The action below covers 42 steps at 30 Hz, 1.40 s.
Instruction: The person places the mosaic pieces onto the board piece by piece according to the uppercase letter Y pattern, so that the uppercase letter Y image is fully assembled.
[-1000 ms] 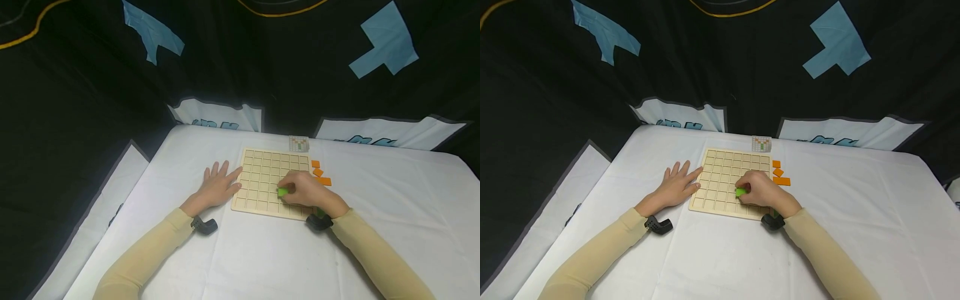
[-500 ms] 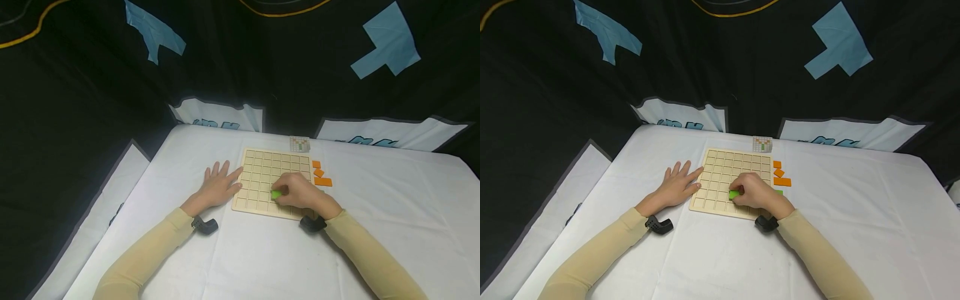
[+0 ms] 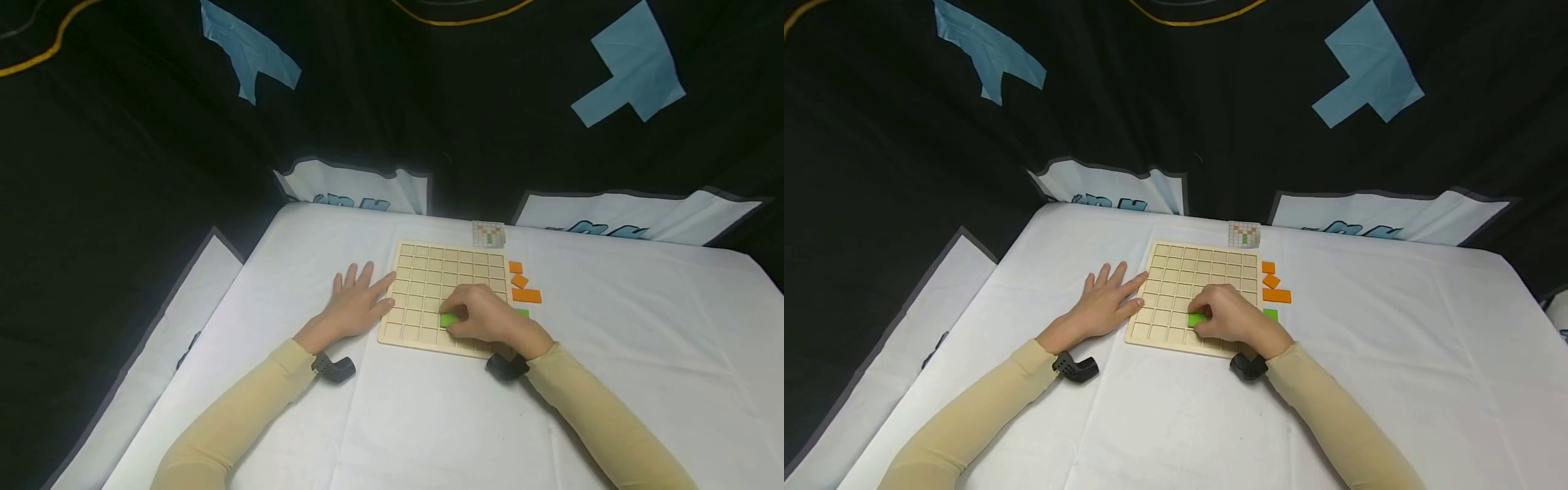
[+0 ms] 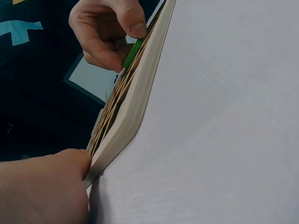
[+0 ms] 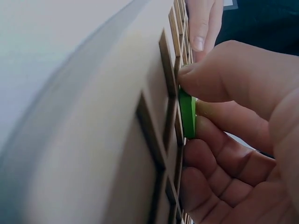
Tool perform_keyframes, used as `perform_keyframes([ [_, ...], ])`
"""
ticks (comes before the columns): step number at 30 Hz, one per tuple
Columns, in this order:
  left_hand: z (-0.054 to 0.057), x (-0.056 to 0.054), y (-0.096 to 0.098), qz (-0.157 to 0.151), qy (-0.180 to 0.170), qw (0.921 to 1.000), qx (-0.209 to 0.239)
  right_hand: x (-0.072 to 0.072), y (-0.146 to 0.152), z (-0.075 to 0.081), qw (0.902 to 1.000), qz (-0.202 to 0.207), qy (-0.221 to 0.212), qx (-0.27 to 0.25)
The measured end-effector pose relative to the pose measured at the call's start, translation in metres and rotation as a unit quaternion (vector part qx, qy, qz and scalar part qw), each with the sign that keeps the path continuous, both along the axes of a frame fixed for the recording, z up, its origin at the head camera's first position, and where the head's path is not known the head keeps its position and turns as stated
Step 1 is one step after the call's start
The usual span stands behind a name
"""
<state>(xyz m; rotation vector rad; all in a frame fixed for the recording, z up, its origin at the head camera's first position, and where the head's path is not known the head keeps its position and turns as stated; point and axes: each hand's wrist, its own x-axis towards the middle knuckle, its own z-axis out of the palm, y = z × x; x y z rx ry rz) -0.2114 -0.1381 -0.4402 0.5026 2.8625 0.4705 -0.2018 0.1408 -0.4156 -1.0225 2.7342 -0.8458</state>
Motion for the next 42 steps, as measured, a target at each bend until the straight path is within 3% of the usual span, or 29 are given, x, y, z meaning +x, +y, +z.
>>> perform_keyframes([
  [42, -0.0014, -0.0014, -0.0002, -0.001, 0.005, 1.0000, -0.004, 0.0013, 0.0004, -0.0040, 0.9998, -0.016, -0.004, -0.010],
])
